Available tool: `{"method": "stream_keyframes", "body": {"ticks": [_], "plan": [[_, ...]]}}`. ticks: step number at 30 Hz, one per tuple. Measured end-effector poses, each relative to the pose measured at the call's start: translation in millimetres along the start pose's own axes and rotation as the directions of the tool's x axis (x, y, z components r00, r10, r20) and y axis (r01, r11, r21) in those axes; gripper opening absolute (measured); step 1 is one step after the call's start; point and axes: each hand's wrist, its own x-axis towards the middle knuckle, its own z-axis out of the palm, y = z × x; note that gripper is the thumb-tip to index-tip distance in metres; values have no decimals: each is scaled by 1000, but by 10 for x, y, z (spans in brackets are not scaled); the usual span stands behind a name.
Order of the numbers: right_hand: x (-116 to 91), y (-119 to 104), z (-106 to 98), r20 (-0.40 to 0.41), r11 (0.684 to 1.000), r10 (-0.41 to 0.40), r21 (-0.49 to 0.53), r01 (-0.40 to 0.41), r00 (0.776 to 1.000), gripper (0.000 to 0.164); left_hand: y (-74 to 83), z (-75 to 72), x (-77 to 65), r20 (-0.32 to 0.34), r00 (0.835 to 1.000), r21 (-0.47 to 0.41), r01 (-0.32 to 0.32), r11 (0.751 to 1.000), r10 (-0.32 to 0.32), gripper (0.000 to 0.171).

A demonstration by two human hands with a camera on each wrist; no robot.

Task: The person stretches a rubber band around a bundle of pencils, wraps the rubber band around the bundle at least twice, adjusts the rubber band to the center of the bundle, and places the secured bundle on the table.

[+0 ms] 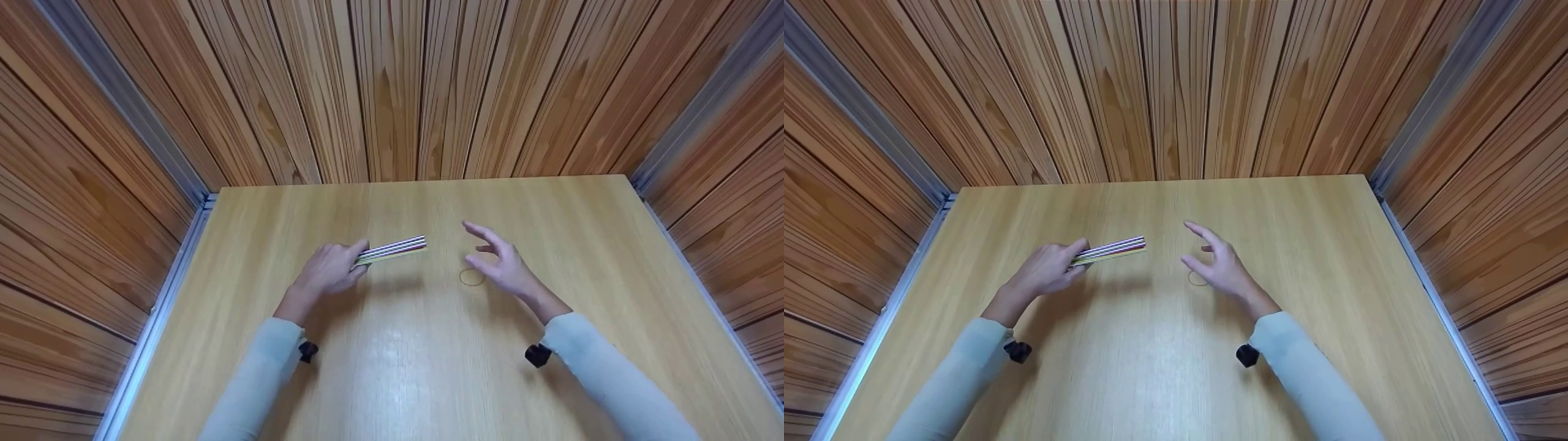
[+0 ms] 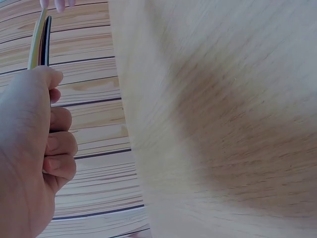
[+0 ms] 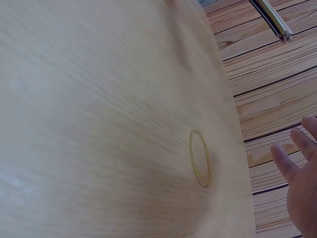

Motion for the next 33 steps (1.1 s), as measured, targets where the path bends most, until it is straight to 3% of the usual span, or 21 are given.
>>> {"method": "stream_keyframes", "body": {"ticks": [5, 12, 19, 33], "plan": [[4, 11, -49, 51, 997, -26, -77, 30, 998, 67, -15, -4, -13, 0, 1000, -1, 1, 1000, -1, 18], [-2, 48, -174, 195, 976, 1, -213, 41, 981, 64, -33, -19, -34, -33, 999, 38, -20, 999, 21, 19], [-17, 130, -188, 279, 922, 29, -378, 82, 960, 56, -36, -9, -44, -26, 1000, 37, 6, 999, -5, 20], [-109, 294, -161, 351, 817, 104, -564, 122, 930, 26, -25, -3, -48, 9, 999, -22, 50, 999, -49, 19]]}}
